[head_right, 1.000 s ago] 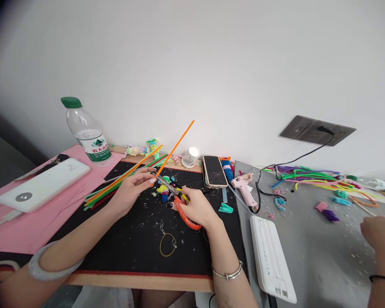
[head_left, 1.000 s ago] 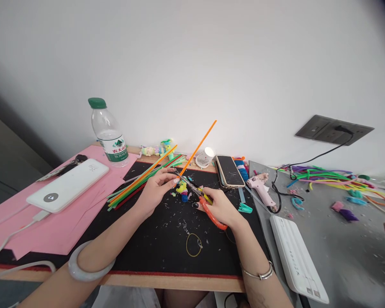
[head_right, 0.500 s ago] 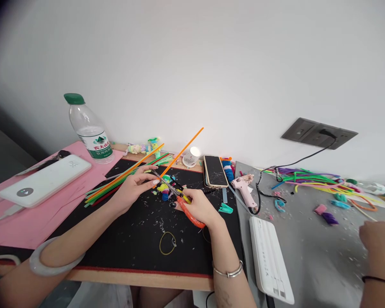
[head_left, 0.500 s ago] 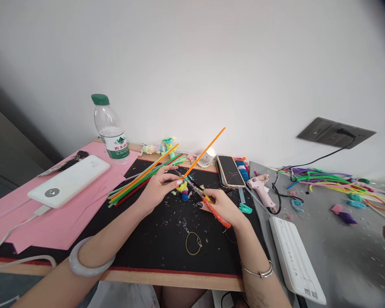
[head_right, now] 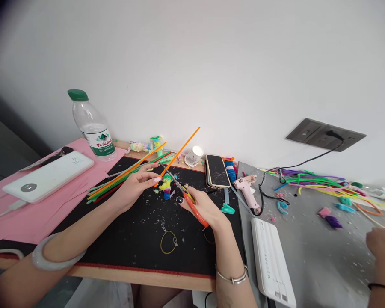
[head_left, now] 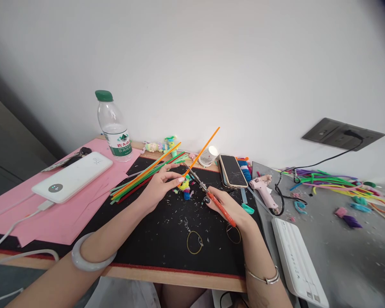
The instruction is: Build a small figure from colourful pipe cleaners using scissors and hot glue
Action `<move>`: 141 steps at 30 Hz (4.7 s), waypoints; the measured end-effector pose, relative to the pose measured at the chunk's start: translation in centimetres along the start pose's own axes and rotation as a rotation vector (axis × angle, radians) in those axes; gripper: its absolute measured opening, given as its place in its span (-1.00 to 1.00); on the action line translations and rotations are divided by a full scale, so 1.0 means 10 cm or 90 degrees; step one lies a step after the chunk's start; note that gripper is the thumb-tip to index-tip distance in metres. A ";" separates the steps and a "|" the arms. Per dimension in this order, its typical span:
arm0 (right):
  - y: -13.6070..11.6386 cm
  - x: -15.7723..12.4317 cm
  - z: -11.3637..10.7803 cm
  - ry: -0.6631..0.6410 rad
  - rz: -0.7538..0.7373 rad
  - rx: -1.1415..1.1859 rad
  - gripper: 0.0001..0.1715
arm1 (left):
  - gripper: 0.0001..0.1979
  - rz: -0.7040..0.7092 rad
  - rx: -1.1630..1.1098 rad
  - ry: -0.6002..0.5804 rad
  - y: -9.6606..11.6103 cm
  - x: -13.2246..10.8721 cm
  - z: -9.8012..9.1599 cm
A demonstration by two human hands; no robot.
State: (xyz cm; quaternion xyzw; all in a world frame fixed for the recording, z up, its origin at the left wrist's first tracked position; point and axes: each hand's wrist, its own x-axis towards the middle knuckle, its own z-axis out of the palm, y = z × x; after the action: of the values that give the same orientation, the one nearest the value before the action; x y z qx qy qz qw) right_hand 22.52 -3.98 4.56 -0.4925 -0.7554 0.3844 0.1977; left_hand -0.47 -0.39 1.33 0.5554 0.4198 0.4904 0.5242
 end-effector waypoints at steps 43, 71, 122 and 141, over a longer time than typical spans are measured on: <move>0.01 0.04 0.08 -0.011 0.029 -0.009 -0.70 | -0.83 0.034 0.094 -0.039 0.01 0.00 0.00; 0.04 0.04 0.07 -0.028 0.038 -0.008 -0.64 | -0.84 0.074 0.202 -0.059 0.00 0.04 -0.07; 0.27 0.16 0.14 0.272 0.103 -0.240 -0.81 | -0.73 0.048 0.210 0.038 -0.03 0.08 -0.11; -0.02 0.26 0.45 0.211 -0.171 -0.139 -0.76 | -0.91 0.203 0.331 -0.198 -0.03 -0.06 0.08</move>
State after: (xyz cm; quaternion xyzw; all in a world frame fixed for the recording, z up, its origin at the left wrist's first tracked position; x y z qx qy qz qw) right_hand 18.19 -3.42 1.71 -0.4622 -0.8084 0.1845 0.3144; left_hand 0.19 -1.05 1.02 0.7974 0.3535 0.3522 0.3393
